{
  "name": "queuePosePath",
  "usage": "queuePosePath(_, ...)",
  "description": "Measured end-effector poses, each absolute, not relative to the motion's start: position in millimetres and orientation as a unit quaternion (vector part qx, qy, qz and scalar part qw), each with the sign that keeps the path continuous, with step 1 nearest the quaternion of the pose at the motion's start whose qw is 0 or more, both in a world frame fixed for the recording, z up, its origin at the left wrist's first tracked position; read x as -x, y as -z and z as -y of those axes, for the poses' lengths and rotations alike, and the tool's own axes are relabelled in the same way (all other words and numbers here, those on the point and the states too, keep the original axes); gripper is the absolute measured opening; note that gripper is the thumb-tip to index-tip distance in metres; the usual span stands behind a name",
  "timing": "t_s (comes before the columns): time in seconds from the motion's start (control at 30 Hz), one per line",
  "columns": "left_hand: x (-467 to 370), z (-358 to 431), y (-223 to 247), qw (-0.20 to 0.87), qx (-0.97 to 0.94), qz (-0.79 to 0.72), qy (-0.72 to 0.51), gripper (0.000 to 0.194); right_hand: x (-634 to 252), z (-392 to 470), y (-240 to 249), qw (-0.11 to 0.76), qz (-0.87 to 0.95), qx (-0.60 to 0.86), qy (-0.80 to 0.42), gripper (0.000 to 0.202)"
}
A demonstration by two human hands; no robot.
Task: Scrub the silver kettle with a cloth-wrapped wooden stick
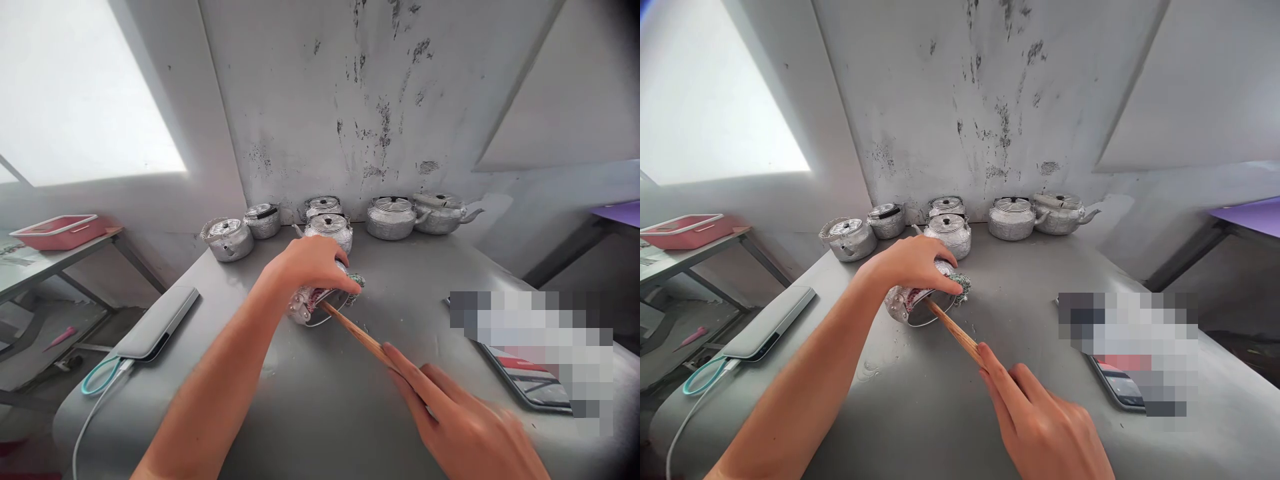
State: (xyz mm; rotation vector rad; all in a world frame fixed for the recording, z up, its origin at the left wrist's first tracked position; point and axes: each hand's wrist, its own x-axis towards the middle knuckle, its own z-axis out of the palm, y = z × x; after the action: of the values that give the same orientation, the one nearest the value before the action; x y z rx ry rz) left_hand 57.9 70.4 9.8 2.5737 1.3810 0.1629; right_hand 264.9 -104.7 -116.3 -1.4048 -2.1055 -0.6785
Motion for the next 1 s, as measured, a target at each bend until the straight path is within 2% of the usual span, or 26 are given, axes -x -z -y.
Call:
queuePosePath(0.1, -55, -73, -10, 0.114, -0.875, -0.468, -0.048, 0.058, -262, 101, 116, 0.241, 0.764, 0.539, 0.262, 0.050)
queuePosePath(0.3, -51, -77, -12, 0.114, -0.869, -0.478, -0.053, 0.047, -261, 92, 115, 0.229, 0.764, 0.528, 0.293, 0.056)
queuePosePath(0.63, -48, -81, -15, 0.128, -0.860, -0.492, -0.051, 0.044, -262, 88, 106, 0.140, 0.773, 0.536, 0.307, 0.056)
queuePosePath(0.73, -49, -80, -15, 0.120, -0.856, -0.501, -0.054, 0.037, -262, 85, 102, 0.118, 0.775, 0.540, 0.305, 0.055)
queuePosePath(0.83, -50, -81, -15, 0.112, -0.852, -0.507, -0.060, 0.033, -262, 81, 102, 0.118, 0.771, 0.546, 0.306, 0.051)
queuePosePath(1.0, -51, -84, -14, 0.131, -0.851, -0.506, -0.057, 0.045, -264, 80, 102, 0.156, 0.778, 0.509, 0.334, 0.050)
